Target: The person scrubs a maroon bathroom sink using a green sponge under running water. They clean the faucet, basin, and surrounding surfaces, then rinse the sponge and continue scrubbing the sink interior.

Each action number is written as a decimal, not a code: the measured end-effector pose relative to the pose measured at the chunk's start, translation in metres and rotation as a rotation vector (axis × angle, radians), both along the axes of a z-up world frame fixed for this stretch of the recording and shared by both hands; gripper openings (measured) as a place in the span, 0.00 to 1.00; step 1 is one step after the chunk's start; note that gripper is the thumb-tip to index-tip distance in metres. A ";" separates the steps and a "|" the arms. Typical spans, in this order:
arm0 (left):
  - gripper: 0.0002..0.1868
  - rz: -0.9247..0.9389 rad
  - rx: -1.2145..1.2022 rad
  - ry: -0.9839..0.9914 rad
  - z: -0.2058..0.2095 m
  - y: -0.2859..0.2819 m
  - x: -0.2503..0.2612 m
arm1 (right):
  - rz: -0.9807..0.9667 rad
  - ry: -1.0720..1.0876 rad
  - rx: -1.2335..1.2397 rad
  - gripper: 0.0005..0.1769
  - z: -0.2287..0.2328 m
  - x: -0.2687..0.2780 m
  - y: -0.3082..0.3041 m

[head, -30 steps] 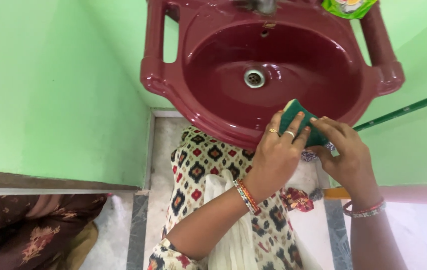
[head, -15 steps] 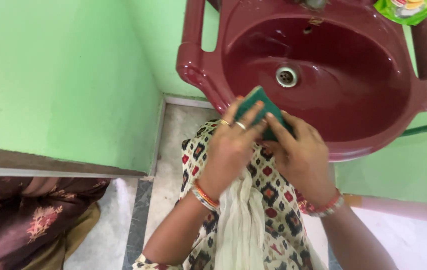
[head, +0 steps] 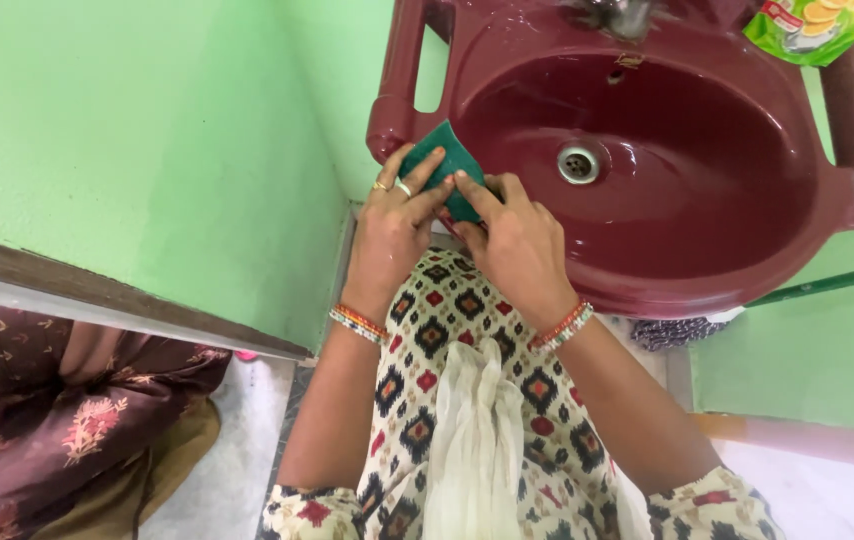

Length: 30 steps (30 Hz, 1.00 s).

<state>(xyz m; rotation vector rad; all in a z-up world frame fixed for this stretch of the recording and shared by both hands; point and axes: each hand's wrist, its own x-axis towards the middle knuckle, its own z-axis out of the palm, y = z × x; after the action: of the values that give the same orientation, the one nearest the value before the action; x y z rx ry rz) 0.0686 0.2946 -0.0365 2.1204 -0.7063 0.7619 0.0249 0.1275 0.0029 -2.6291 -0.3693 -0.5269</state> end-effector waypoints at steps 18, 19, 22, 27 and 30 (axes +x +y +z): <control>0.18 -0.250 -0.067 -0.015 0.018 -0.103 -0.081 | -0.172 -0.025 -0.178 0.25 0.015 -0.103 -0.112; 0.19 -0.255 -0.080 -0.012 0.018 -0.100 -0.079 | -0.176 -0.013 -0.182 0.25 0.015 -0.100 -0.108; 0.19 -0.264 -0.109 0.004 0.015 -0.091 -0.070 | -0.164 0.025 -0.173 0.25 0.017 -0.091 -0.098; 0.23 -0.222 -0.118 0.056 0.007 -0.061 -0.053 | -0.093 -0.004 -0.163 0.28 0.014 -0.069 -0.071; 0.21 -0.125 -0.091 0.047 0.002 -0.040 -0.040 | -0.058 -0.024 -0.164 0.28 0.010 -0.051 -0.046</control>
<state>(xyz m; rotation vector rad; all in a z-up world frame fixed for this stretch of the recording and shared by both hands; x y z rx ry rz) 0.0285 0.2542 -0.0343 1.9860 -0.7575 0.6613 -0.0259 0.0820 0.0130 -2.8007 -0.3593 -0.5699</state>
